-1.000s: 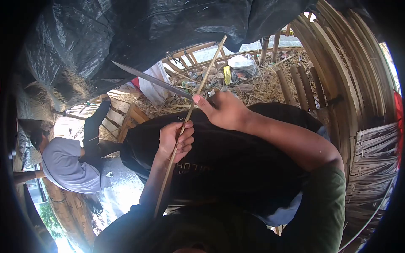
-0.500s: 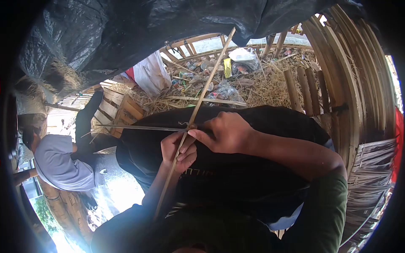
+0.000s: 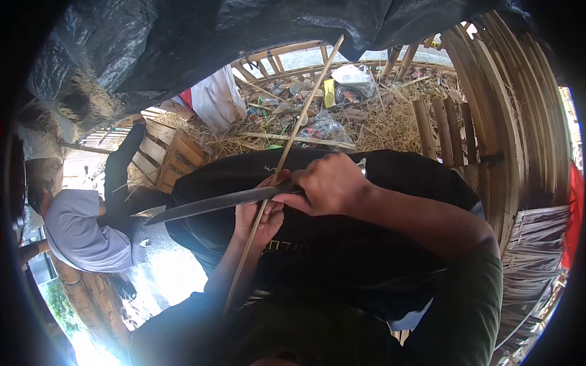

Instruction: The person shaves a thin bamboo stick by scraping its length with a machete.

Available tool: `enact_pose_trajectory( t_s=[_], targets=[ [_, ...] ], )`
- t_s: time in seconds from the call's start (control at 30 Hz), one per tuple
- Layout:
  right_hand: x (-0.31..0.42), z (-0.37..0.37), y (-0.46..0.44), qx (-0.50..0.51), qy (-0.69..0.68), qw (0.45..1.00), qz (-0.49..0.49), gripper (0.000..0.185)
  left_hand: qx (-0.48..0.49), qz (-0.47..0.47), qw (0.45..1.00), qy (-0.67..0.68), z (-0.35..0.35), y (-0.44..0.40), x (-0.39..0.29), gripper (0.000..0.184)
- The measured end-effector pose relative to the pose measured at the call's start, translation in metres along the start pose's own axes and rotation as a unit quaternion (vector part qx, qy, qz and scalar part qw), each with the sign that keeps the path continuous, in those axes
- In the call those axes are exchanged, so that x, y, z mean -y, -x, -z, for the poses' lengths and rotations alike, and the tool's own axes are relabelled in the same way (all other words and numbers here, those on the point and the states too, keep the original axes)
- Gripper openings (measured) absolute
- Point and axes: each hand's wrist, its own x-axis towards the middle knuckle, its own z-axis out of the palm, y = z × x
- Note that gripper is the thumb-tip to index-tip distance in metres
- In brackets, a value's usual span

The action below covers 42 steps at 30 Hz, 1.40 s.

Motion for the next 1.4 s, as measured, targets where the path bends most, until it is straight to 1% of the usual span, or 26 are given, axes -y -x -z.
enact_pose_trajectory(
  t_s=[0.1,0.17,0.27,0.3,0.33,0.37,0.43,0.47,0.57,0.63,0.73,0.8,0.83,0.93,0.97,1.07,1.1,1.2,1.23,1.33,1.37,1.4],
  targets=[
    [-0.005,0.003,-0.003,-0.023,0.031,0.999,0.015,0.058,-0.01,-0.002,1.0,-0.012,0.001,0.002,-0.001,0.042],
    [-0.028,-0.004,-0.01,-0.046,0.055,0.997,-0.037,0.058,-0.029,0.005,0.999,-0.046,-0.005,0.005,-0.007,0.041],
    [-0.04,0.006,-0.02,-0.031,0.063,0.991,-0.113,0.058,-0.037,0.008,0.996,-0.082,-0.013,0.009,-0.005,0.043],
    [-0.036,0.001,-0.015,-0.042,0.058,0.993,-0.089,0.058,-0.014,-0.001,0.997,-0.078,-0.008,0.008,-0.005,0.04],
    [-0.029,-0.003,-0.008,-0.052,0.055,0.995,-0.063,0.058,-0.025,0.001,0.998,-0.066,-0.007,0.006,-0.005,0.04],
    [-0.011,-0.004,-0.001,-0.029,0.011,0.999,-0.039,0.056,-0.037,0.003,0.998,-0.053,-0.006,0.005,-0.005,0.04],
    [0.0,-0.012,0.0,-0.045,-0.029,0.998,0.035,0.056,-0.053,0.005,0.997,-0.048,-0.005,0.004,-0.004,0.04],
    [0.002,-0.011,-0.001,-0.065,-0.047,0.996,0.05,0.056,-0.057,0.007,0.997,-0.055,-0.004,0.006,-0.004,0.039],
    [0.004,-0.005,-0.001,-0.015,-0.01,0.999,0.037,0.059,-0.054,0.002,0.997,-0.058,-0.005,0.007,-0.005,0.039],
    [-0.021,-0.012,-0.008,-0.066,0.031,0.997,-0.019,0.059,-0.045,0.005,0.997,-0.06,-0.007,0.008,-0.005,0.038],
    [-0.047,-0.022,-0.01,-0.104,0.038,0.992,-0.058,0.058,-0.037,0.019,0.997,-0.06,-0.006,0.007,-0.006,0.038],
    [-0.024,-0.022,-0.004,-0.023,-0.011,0.997,-0.077,0.058,-0.039,0.03,0.998,-0.038,-0.006,0.003,-0.004,0.038],
    [-0.025,-0.02,-0.004,-0.016,-0.003,0.997,-0.07,0.053,-0.033,0.037,0.998,-0.04,-0.003,0.001,-0.004,0.04],
    [-0.019,-0.014,-0.008,-0.05,-0.033,0.998,0.031,0.053,-0.071,0.046,0.996,0.008,-0.013,0.003,-0.005,0.041],
    [-0.025,-0.017,-0.01,-0.015,-0.04,0.999,0.012,0.053,-0.029,0.04,0.999,-0.005,-0.01,-0.001,-0.008,0.044],
    [-0.03,-0.02,-0.012,-0.022,-0.012,0.999,0.036,0.05,-0.044,0.042,0.998,0.006,-0.005,0.0,-0.006,0.046],
    [-0.035,-0.025,-0.013,-0.039,-0.02,0.998,0.051,0.052,-0.038,0.038,0.999,0.009,-0.007,0.0,-0.006,0.045],
    [-0.052,-0.031,-0.014,-0.056,-0.013,0.998,0.039,0.055,-0.028,0.041,0.999,0.019,-0.001,-0.004,-0.014,0.033],
    [-0.051,-0.034,-0.014,-0.046,-0.01,0.998,0.036,0.057,-0.022,0.041,0.999,0.013,0.001,-0.004,-0.014,0.027],
    [-0.024,-0.021,-0.011,-0.041,0.012,0.999,-0.011,0.056,0.006,0.001,0.999,0.034,0.011,0.0,-0.013,0.027],
    [-0.014,-0.02,-0.01,-0.014,0.008,1.0,-0.011,0.057,-0.032,0.01,0.999,-0.02,-0.01,0.005,-0.017,0.022],
    [-0.015,-0.022,-0.01,-0.031,-0.004,0.999,0.009,0.058,-0.037,0.013,0.999,-0.005,-0.009,0.003,-0.014,0.023]
  ],
)
